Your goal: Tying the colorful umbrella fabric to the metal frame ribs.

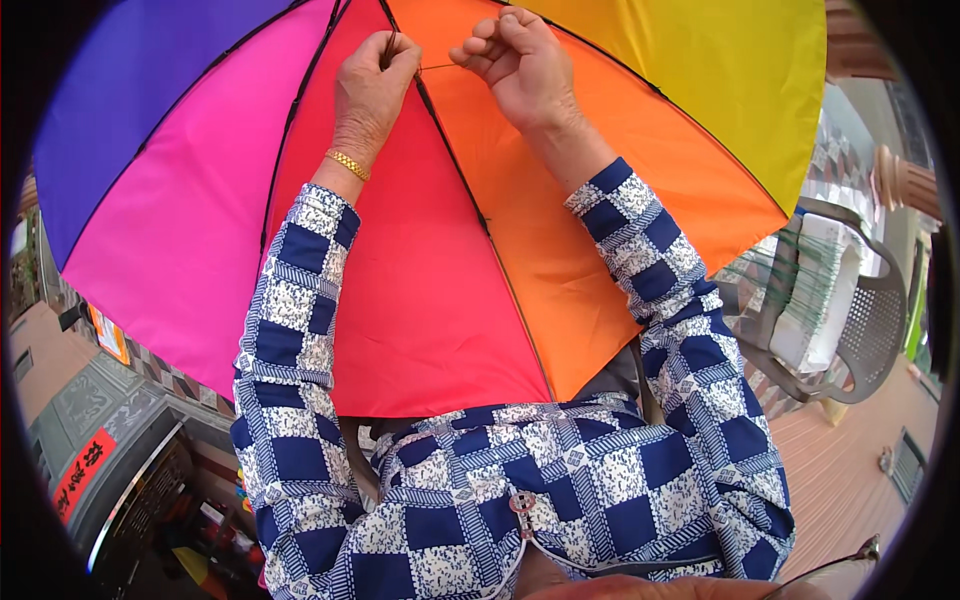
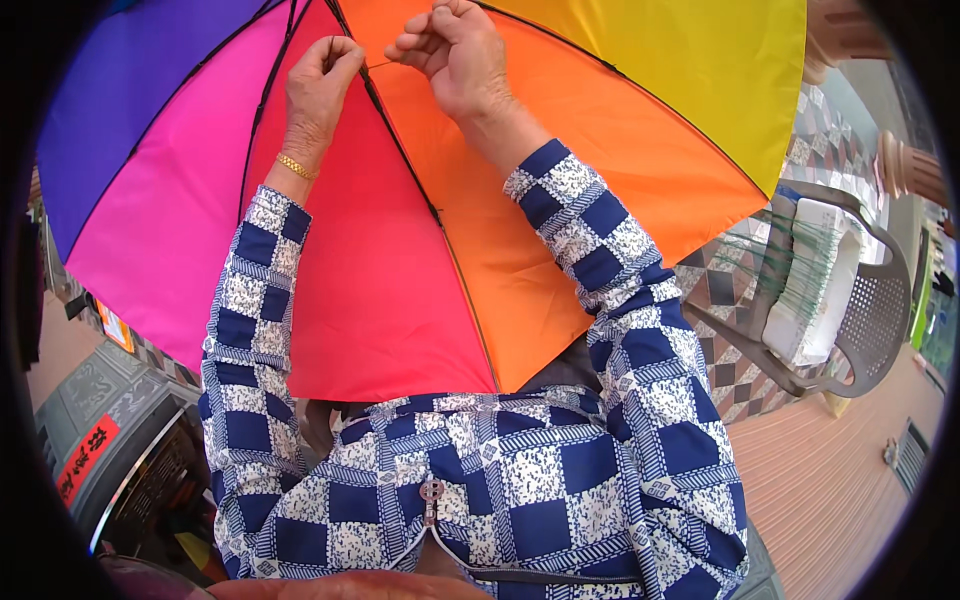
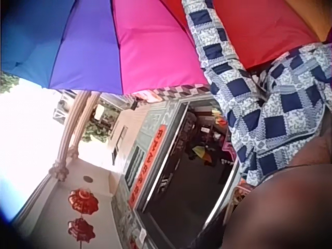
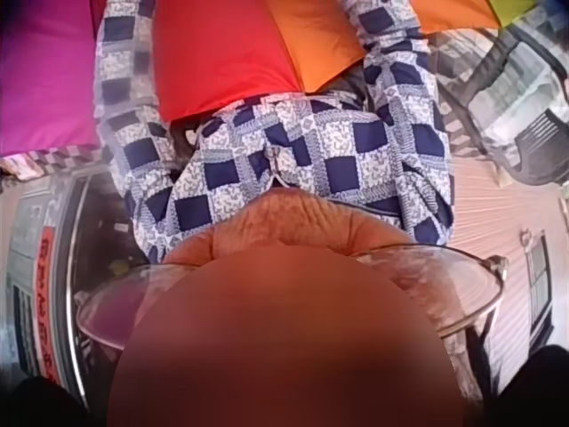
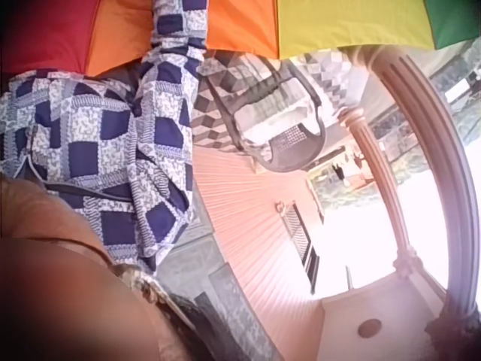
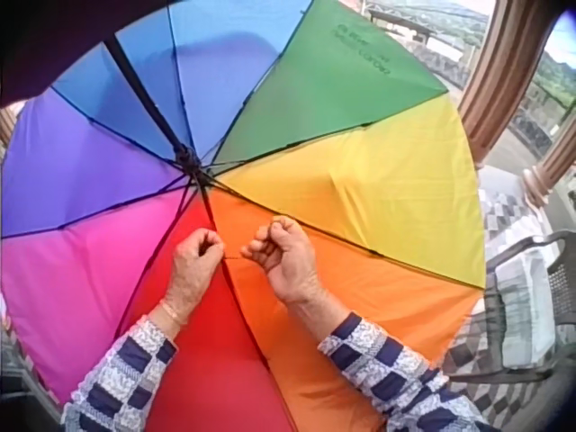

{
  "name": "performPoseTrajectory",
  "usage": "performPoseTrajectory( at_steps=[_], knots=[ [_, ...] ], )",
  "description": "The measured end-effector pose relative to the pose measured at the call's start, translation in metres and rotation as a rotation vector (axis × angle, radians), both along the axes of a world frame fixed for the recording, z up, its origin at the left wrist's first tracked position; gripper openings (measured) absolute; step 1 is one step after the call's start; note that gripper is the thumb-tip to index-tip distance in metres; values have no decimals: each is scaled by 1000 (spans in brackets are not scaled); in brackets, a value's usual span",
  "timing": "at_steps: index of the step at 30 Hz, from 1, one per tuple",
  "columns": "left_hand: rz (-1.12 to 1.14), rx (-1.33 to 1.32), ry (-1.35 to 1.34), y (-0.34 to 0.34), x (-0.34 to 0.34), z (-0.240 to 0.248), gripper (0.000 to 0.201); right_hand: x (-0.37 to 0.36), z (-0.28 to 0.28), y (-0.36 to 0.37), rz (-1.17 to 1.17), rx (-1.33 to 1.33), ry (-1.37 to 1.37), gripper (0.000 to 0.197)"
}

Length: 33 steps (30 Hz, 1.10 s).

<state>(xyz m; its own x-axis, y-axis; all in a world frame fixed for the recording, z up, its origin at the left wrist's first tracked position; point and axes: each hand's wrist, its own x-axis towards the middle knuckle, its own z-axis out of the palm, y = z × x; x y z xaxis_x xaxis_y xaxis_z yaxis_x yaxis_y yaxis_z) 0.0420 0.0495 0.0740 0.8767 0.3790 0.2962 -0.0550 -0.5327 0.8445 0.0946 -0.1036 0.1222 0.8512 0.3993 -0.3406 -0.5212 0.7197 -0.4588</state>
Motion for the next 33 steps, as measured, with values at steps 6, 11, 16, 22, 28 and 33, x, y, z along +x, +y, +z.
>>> performPoseTrajectory(
  at_steps=[6, 11, 16, 22, 28, 33],
  knots=[
    [-40, 703, 87, -16, -1, 14, 16, 46, -41, -35, 95, 90, -302, 3],
    [2, 805, 106, -15, -3, 12, 16, 39, -17, -44, 153, -18, -318, 2],
    [-21, 832, 177, -17, -6, 12, 17, 31, 16, -52, 193, -181, -476, 2],
    [-3, 826, 133, -13, -6, 6, 17, 43, 22, -65, 389, 538, -594, 3],
    [6, 791, 139, -10, -7, 6, 17, 35, 20, -68, 442, 649, -734, 4],
    [-45, 661, 165, -9, -16, 13, 20, 35, 14, -70, 420, 636, -929, 5]
  ],
)
